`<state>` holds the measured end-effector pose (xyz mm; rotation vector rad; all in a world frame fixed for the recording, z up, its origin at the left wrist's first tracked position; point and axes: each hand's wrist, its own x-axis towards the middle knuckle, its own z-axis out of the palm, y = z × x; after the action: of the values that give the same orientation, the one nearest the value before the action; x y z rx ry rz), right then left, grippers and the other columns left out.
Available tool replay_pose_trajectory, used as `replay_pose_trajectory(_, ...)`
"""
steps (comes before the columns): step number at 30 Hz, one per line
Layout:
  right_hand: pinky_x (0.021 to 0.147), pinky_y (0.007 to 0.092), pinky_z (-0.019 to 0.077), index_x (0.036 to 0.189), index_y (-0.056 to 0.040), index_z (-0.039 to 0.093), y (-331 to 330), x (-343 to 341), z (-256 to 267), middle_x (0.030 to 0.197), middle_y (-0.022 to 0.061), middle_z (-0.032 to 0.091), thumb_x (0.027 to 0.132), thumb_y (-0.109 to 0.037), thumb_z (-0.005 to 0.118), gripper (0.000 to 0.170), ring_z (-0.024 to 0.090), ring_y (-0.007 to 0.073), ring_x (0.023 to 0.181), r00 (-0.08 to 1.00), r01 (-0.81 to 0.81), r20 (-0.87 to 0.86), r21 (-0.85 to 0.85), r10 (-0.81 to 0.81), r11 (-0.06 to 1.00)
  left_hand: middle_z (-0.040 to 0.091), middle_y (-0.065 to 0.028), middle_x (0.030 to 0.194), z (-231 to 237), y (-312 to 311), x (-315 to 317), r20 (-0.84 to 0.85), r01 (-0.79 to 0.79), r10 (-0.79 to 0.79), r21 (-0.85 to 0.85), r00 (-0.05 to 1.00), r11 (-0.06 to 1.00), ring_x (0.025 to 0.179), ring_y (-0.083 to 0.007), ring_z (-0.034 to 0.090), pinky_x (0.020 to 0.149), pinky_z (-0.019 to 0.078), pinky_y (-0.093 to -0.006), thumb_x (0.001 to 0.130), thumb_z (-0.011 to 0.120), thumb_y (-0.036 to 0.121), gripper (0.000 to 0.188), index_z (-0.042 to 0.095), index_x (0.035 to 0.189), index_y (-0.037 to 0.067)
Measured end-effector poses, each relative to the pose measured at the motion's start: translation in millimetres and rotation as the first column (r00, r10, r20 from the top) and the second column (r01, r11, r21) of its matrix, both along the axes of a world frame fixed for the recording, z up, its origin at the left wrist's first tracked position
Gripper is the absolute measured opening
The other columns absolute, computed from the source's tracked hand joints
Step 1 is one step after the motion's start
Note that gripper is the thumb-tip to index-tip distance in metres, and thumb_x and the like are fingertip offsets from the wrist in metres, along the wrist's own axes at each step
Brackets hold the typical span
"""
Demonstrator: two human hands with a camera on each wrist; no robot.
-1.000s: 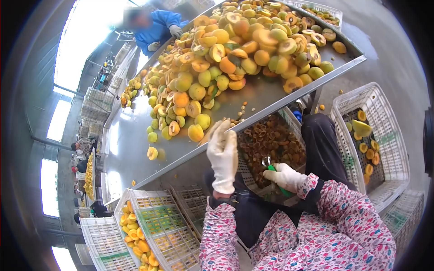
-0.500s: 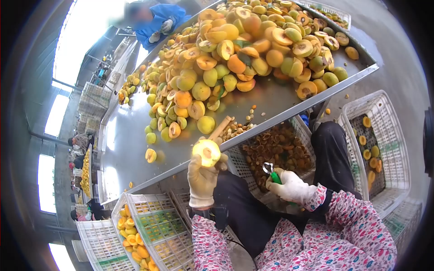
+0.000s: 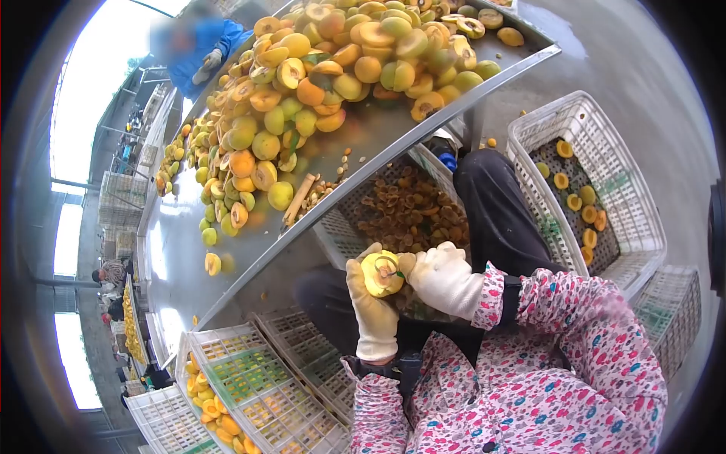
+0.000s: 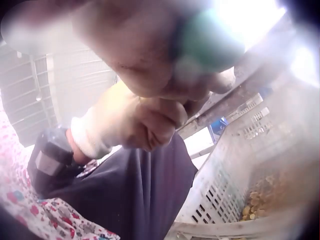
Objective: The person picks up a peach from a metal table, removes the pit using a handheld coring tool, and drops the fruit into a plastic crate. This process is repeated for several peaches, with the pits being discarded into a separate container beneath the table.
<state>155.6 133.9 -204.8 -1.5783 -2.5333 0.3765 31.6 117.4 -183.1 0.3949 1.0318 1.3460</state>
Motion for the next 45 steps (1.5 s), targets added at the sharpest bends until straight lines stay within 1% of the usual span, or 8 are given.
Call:
replay_pose_trajectory(8, 0.061, 0.0406, 0.0521, 0.102, -0.0063, 0.055, 22, -1, 35, 0.081, 0.0091, 0.069, 0.077, -0.014, 0.065, 0.029, 0.07, 0.0257, 0.074, 0.985, -0.126, 0.038, -0.509, 0.169, 0.852, 0.062, -0.0053, 0.078, 8, 2, -1, -0.185, 0.023, -0.052, -0.157, 0.981, 0.987, 0.047, -0.0108, 0.051, 0.037, 0.0358, -0.0199, 0.097, 0.041, 0.043, 0.044, 0.058, 0.105, 0.004)
replay_pose_trajectory(16, 0.073, 0.0393, 0.0529, 0.097, 0.0004, 0.063, 5, 6, 42, 0.088, 0.0162, 0.068, 0.082, -0.022, 0.059, 0.027, 0.067, 0.0301, 0.082, 0.965, -0.098, -0.253, -0.584, -0.067, 0.806, 0.061, -0.0061, 0.083, -10, 8, 2, -0.458, -0.07, 0.098, 0.078, 0.883, 0.994, 0.073, -0.0111, 0.057, 0.067, 0.0462, -0.0235, 0.093, 0.056, 0.021, 0.023, 0.061, 0.095, -0.002)
replay_pose_trajectory(23, 0.06, 0.0356, 0.052, 0.089, 0.0056, 0.06, 26, 22, 53, 0.073, 0.0171, 0.064, 0.08, -0.013, 0.058, 0.021, 0.066, 0.0267, 0.067, 0.842, -0.294, -0.394, -0.908, -0.37, 0.297, 0.066, -0.0183, 0.093, -13, 12, -2, -0.26, 0.082, -0.033, 0.18, 0.965, 0.98, 0.084, -0.0204, 0.065, 0.076, 0.0531, -0.0294, 0.091, 0.055, 0.02, 0.032, 0.055, 0.113, -0.003)
replay_pose_trajectory(28, 0.054, 0.0336, 0.0513, 0.081, 0.0037, 0.059, 23, 24, 53, 0.068, 0.0111, 0.06, 0.079, -0.012, 0.056, 0.016, 0.062, 0.0201, 0.059, 0.925, -0.15, -0.33, -0.773, -0.189, 0.616, 0.064, -0.0152, 0.093, -7, 23, -4, -0.186, 0.245, -0.263, -0.115, 0.947, 0.963, 0.083, -0.0194, 0.063, 0.072, 0.0532, -0.0297, 0.09, 0.052, 0.025, 0.036, 0.059, 0.108, -0.004)
replay_pose_trajectory(34, 0.042, 0.0283, 0.044, 0.071, -0.0005, 0.06, 29, 39, 57, 0.057, 0.0051, 0.055, 0.077, -0.012, 0.063, 0.013, 0.053, 0.0137, 0.044, 0.63, -0.521, -0.506, -0.838, -0.589, 0.162, 0.064, -0.0171, 0.094, -1, 29, -8, -0.306, 0.283, -0.246, 0.082, 0.92, 0.956, 0.082, -0.0203, 0.063, 0.077, 0.051, -0.0287, 0.091, 0.049, 0.023, 0.037, 0.058, 0.109, -0.008)
replay_pose_trajectory(39, 0.042, 0.0281, 0.0435, 0.074, -0.0009, 0.061, 26, 24, 42, 0.059, 0.0061, 0.057, 0.078, -0.012, 0.061, 0.012, 0.053, 0.0136, 0.045, 0.686, -0.407, -0.496, -0.868, -0.532, 0.285, 0.067, -0.0183, 0.092, -12, 32, -1, -0.323, 0.174, -0.122, 0.138, 0.939, 0.975, 0.081, -0.0219, 0.065, 0.075, 0.0532, -0.031, 0.088, 0.051, 0.022, 0.037, 0.059, 0.109, -0.007)
replay_pose_trajectory(40, 0.045, 0.0288, 0.0454, 0.077, -0.0006, 0.062, 23, 21, 39, 0.062, 0.0069, 0.059, 0.078, -0.013, 0.06, 0.013, 0.055, 0.0155, 0.048, 0.808, -0.22, -0.486, -0.773, -0.333, 0.594, 0.067, -0.0183, 0.092, -13, 32, -7, -0.319, 0.178, -0.128, 0.133, 0.939, 0.975, 0.081, -0.0219, 0.065, 0.075, 0.0532, -0.031, 0.088, 0.051, 0.022, 0.037, 0.059, 0.109, -0.007)
replay_pose_trajectory(45, 0.047, 0.0282, 0.0463, 0.074, 0.0008, 0.062, 29, 36, 41, 0.062, 0.0066, 0.059, 0.077, -0.014, 0.06, 0.015, 0.057, 0.0157, 0.051, 0.877, -0.234, -0.277, -0.96, -0.394, 0.154, 0.066, -0.0113, 0.098, -20, 32, -23, -0.172, 0.543, -0.57, -0.18, 0.803, 0.82, 0.086, -0.0168, 0.061, 0.079, 0.0495, -0.0285, 0.085, 0.05, 0.026, 0.04, 0.064, 0.105, -0.006)
